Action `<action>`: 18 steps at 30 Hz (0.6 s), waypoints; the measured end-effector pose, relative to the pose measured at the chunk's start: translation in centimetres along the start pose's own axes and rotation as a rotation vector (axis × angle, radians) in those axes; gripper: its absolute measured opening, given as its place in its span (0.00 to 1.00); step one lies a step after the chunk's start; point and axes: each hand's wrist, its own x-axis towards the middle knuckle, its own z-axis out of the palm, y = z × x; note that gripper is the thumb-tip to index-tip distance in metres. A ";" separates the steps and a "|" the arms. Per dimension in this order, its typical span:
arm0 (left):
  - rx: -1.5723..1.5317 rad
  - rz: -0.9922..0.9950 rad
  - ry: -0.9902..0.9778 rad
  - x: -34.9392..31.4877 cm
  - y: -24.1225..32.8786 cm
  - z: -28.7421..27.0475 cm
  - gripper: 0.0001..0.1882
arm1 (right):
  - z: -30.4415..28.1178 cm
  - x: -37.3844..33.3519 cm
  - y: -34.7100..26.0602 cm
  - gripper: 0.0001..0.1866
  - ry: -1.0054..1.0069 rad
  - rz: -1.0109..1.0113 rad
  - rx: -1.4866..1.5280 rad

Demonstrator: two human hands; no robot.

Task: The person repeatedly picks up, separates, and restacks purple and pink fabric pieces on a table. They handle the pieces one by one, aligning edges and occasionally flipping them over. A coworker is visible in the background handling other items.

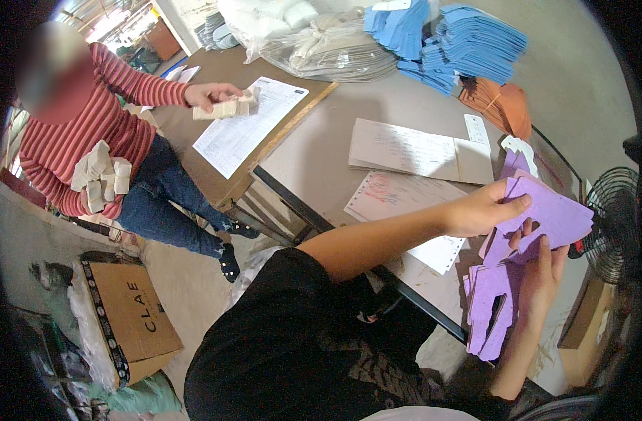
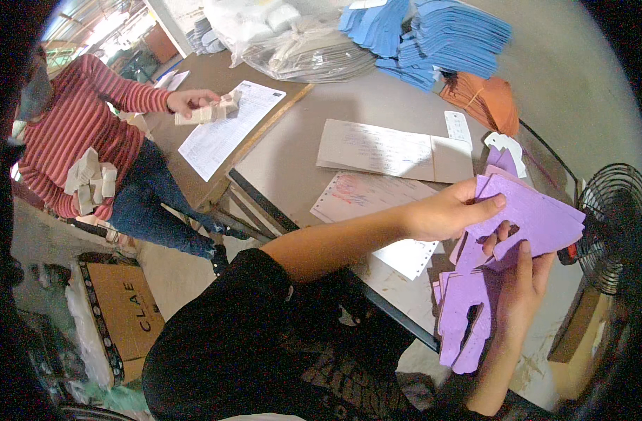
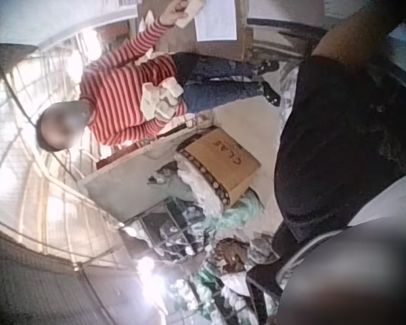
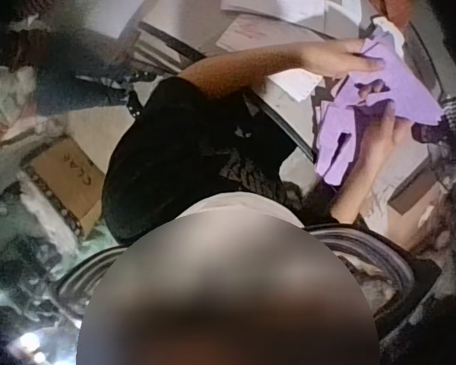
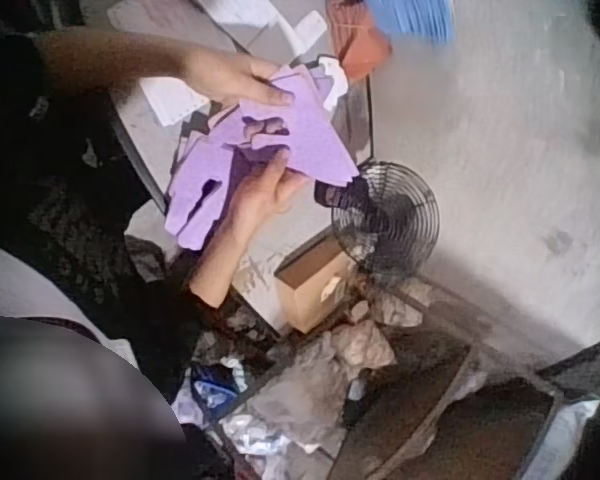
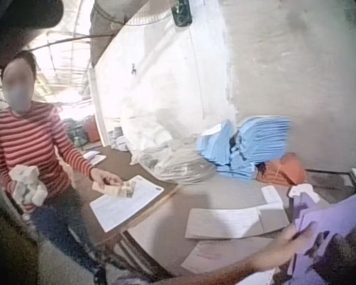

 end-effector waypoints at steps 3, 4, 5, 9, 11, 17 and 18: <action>-0.091 -0.042 0.015 -0.3 0.2 0.2 0.18 | -0.1 0.1 0.1 0.22 -0.068 -0.022 -0.005; -0.116 -0.066 0.011 -0.4 0.4 0.2 0.18 | -0.2 0.1 0.2 0.22 -0.054 -0.025 -0.013; -0.152 -0.083 -0.011 -0.5 0.6 0.2 0.19 | -0.4 0.1 0.2 0.22 -0.022 -0.006 0.005; -0.278 -0.079 -0.076 -0.9 1.6 0.3 0.23 | -1.3 0.2 0.5 0.22 -0.008 -0.020 0.019; -0.416 -0.103 -0.127 -0.9 2.1 0.3 0.23 | -1.7 0.2 0.4 0.22 -0.020 0.012 0.024; -0.415 -0.024 -0.081 -0.7 1.8 1.1 0.30 | -2.1 0.2 0.8 0.23 -0.109 0.019 0.072; -0.341 0.014 -0.072 -0.8 1.7 1.1 0.31 | -2.2 0.3 0.9 0.24 -0.095 0.014 0.036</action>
